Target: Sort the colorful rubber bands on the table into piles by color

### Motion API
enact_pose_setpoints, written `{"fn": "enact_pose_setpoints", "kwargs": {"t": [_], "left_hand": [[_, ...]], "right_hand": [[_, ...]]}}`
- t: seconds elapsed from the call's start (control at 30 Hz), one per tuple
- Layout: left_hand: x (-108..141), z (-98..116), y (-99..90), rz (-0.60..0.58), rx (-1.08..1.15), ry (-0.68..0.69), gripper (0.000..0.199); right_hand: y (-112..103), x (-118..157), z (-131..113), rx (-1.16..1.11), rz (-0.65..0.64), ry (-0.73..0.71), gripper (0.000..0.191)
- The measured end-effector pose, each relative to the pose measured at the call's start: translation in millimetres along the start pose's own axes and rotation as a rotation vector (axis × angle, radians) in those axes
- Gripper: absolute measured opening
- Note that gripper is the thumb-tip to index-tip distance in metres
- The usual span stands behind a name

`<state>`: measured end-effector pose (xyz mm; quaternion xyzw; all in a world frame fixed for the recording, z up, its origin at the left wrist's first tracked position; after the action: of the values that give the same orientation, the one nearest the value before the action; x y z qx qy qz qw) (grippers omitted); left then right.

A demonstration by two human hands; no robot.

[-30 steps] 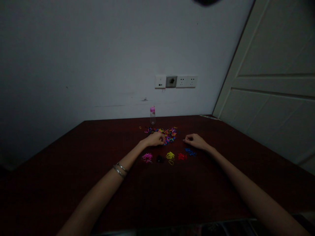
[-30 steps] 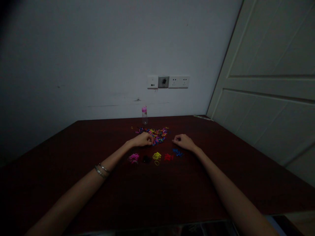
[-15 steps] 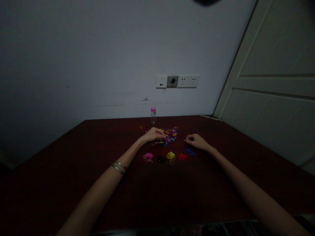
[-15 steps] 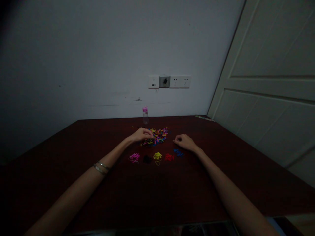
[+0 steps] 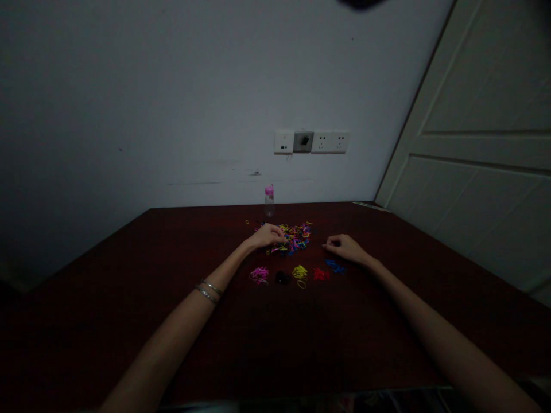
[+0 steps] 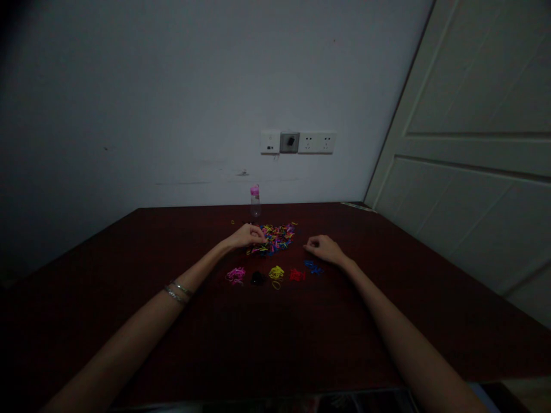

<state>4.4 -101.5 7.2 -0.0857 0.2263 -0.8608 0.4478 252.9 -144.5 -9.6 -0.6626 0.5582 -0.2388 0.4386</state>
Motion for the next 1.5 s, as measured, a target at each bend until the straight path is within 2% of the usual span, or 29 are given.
{"fn": "enact_pose_setpoints", "kwargs": {"t": [0.3,0.57,0.77,0.93,1.03,1.17,1.23,1.33,1.5], "left_hand": [[2.6,-1.5,-2.5,0.028,-0.048,-0.01,0.033],[2.5,-5.0,-6.4,0.068,-0.083,-0.022,0.03],[4.5,1.8,-9.4,0.092,-0.176,-0.003,0.031],[9.3,12.4,-13.0,0.099,-0.155,-0.008,0.033],[10.3,18.8,-11.4,0.109,-0.115,0.001,0.033],[8.4,25.8,-3.6,0.121,-0.074,0.02,0.03],[6.8,28.8,2.0,0.104,-0.044,0.047,0.029],[5.1,32.3,9.4,0.081,-0.007,0.091,0.031],[5.1,38.2,18.9,0.069,0.02,0.142,0.036]], "right_hand": [[-0.6,0.7,-2.7,0.028,-0.011,0.008,0.035],[0.5,-0.6,0.0,0.0,-0.012,0.001,0.035],[2.0,-1.1,1.6,0.025,-0.024,-0.001,0.035],[0.7,-0.7,3.1,0.002,-0.021,0.004,0.033],[-2.5,-0.8,-3.6,-0.09,0.006,-0.033,0.031],[-3.2,-1.5,-28.2,-0.318,0.094,-0.054,0.03],[3.1,-1.9,-45.3,-0.491,0.102,-0.053,0.033],[19.9,-2.5,-69.2,-0.717,0.031,-0.039,0.039],[34.4,-2.1,-84.1,-0.87,0.047,0.01,0.043]]}}
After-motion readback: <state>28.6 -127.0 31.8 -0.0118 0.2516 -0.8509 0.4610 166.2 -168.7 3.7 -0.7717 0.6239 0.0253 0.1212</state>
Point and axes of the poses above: each hand's wrist, its own x-axis away from the middle knuckle, its own y-axis out of the palm, z = x × y, the point moved 5 cm from there along -x, towards the middle knuckle, and after that the axes turned 2 degrees about -z, right-handed, at the moved point
